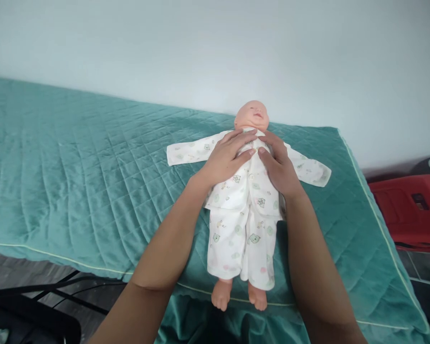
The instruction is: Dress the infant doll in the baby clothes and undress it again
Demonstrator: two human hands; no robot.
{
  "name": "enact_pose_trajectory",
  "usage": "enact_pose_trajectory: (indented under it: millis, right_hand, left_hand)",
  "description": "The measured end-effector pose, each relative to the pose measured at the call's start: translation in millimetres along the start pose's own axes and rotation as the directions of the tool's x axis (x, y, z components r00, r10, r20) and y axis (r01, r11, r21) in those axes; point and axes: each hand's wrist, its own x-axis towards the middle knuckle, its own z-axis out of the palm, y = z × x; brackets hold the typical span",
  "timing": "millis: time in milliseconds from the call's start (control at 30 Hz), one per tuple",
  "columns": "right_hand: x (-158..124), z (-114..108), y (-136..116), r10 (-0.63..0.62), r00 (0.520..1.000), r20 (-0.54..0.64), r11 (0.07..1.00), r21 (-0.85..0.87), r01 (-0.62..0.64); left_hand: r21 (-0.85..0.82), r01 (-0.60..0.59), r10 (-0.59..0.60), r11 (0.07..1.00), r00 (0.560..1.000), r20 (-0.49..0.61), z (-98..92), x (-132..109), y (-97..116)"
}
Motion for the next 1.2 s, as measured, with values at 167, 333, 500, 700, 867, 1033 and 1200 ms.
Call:
enact_pose_trajectory:
  millis: [167,333,500,700,867,1033,1200]
  right_hand:
    - [-1.2,2.3,0.7,0.027,0.998,-0.048,0.999,0.033,-0.025]
    - [-1.7,1.7,1.5,0.022,0.999,-0.042,1.000,0.023,-0.021]
    - [-1.8,0.8,0.5,-0.016,0.999,-0.033,1.000,-0.005,0.016]
    - [-1.9,-0.5,-1.1,-0.003,1.000,0.009,0.998,-0.060,0.003]
    - [0.2,0.1,-1.2,-0.015,1.000,0.027,0.995,-0.100,0.018]
    - [2.4,-0.1,-0.6,-0.019,0.999,0.045,0.993,-0.117,0.024]
    - [2.7,-0.2,-1.5,0.019,0.998,0.059,0.996,-0.093,-0.013]
  left_hand:
    - [-0.032,0.012,-0.014,0.999,0.999,-0.047,1.9,0.5,-2.1]
    - [-0.022,-0.002,0.000,1.000,0.998,-0.063,2.8,1.5,-2.6]
    - [-0.004,0.024,-0.024,1.000,0.997,-0.070,3.4,3.4,-2.6]
    - [-0.003,0.073,-0.073,0.997,0.994,-0.081,4.6,8.5,-4.1]
    - [-0.013,0.095,-0.096,0.995,0.991,-0.095,5.5,13.8,-6.9]
    - [-0.086,0.071,-0.084,0.994,0.984,-0.155,6.0,23.5,-12.3]
    - [-0.060,0.070,-0.078,0.996,0.987,-0.143,4.1,30.3,-13.1]
